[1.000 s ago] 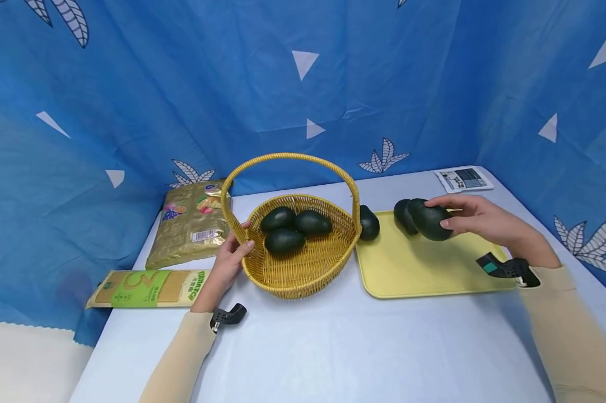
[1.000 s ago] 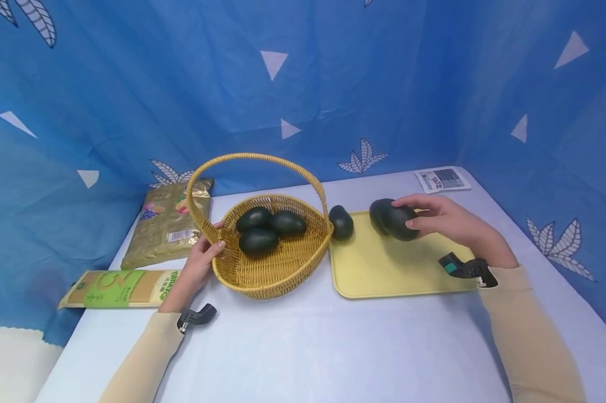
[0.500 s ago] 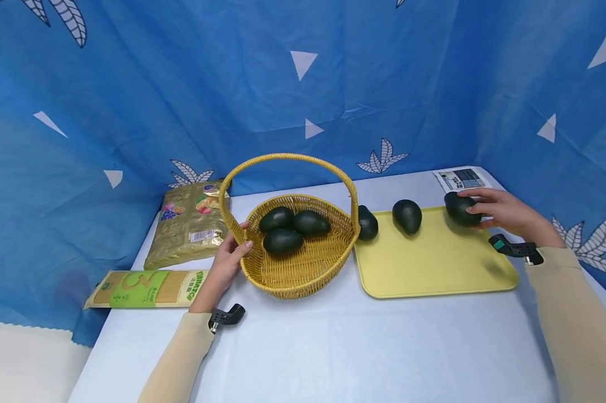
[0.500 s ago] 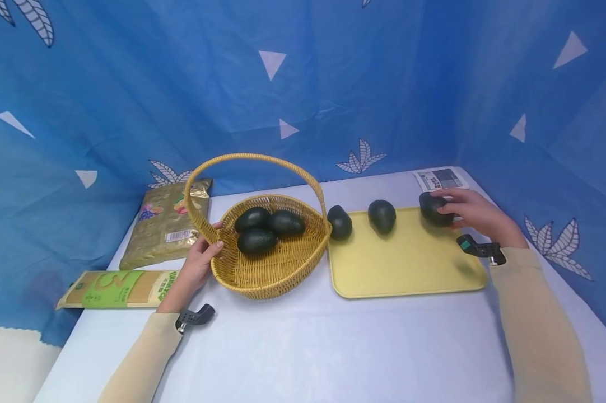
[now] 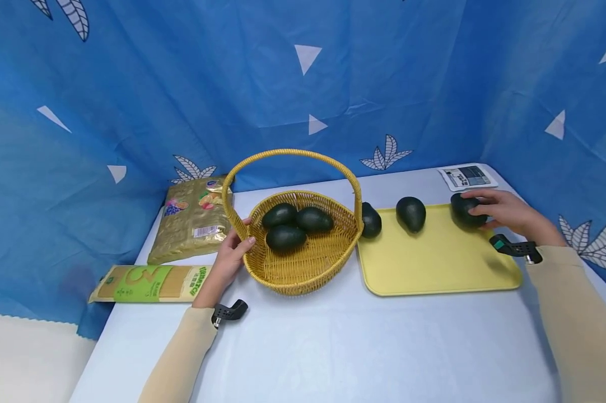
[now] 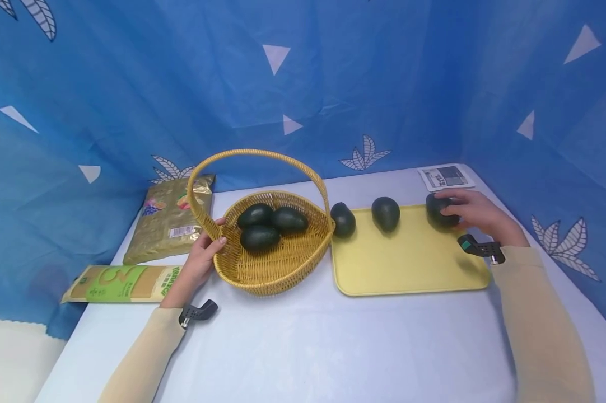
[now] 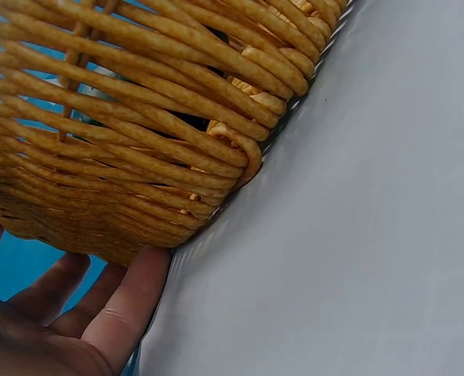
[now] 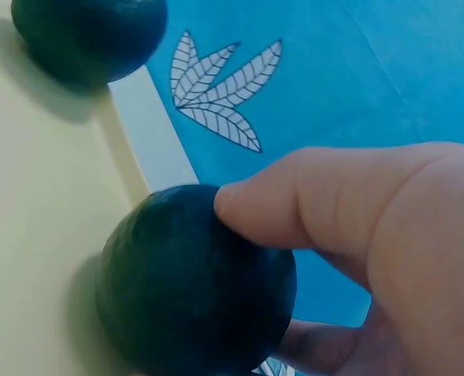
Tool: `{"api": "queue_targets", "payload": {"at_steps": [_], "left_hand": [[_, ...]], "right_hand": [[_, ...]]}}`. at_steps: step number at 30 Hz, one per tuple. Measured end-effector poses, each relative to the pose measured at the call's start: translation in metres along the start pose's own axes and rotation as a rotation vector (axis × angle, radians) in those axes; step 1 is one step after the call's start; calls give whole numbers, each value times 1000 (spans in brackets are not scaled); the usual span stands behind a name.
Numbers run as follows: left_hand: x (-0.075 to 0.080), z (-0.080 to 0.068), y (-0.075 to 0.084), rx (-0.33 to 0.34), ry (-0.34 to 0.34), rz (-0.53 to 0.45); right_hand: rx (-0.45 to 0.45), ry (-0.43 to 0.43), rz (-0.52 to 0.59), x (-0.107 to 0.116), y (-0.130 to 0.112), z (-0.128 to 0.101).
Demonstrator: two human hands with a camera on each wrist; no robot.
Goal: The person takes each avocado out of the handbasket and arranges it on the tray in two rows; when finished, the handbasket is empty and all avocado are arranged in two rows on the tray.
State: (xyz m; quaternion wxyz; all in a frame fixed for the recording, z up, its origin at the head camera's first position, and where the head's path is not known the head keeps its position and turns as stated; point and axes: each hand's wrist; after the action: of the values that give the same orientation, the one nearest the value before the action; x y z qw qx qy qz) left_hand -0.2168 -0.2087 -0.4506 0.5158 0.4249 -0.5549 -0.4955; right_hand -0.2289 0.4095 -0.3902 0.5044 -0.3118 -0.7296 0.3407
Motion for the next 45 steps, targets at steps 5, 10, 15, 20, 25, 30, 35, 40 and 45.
{"api": "queue_targets", "payload": {"at_steps": [5, 10, 15, 20, 25, 30, 35, 40, 45], "left_hand": [[-2, 0, -1, 7, 0, -10], [-1, 1, -2, 9, -1, -11], [1, 1, -2, 4, -1, -12], [1, 0, -2, -1, -7, -13], [2, -1, -2, -5, -5, -10], [1, 1, -2, 2, -2, -3], [1, 1, -1, 6, 1, -4], [0, 1, -1, 12, 2, 6], [0, 1, 0, 20, 8, 1]], "right_hand": [[-10, 23, -66, -5, -3, 2], [-32, 37, -121, -3, -6, 4], [-48, 29, -116, -2, -7, 3], [-45, 26, -118, -2, -7, 1], [-60, 42, -137, 1, -8, 2], [-68, 55, -153, 4, -11, 1], [-67, 48, -155, 3, -15, -1], [-61, 53, -156, 0, -16, -1], [-41, 48, -170, -3, -18, 0]]}}
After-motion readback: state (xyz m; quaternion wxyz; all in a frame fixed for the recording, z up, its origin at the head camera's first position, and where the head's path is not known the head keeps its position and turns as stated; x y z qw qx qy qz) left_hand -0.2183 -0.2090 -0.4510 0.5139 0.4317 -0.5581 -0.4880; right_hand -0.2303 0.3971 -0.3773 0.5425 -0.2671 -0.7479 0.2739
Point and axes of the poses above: each hand's wrist, its own z-axis towards the middle knuckle, its own x-axis out of the back of the hand, y = z × x, and after that the axes turned 4 degrees about z, right-handed
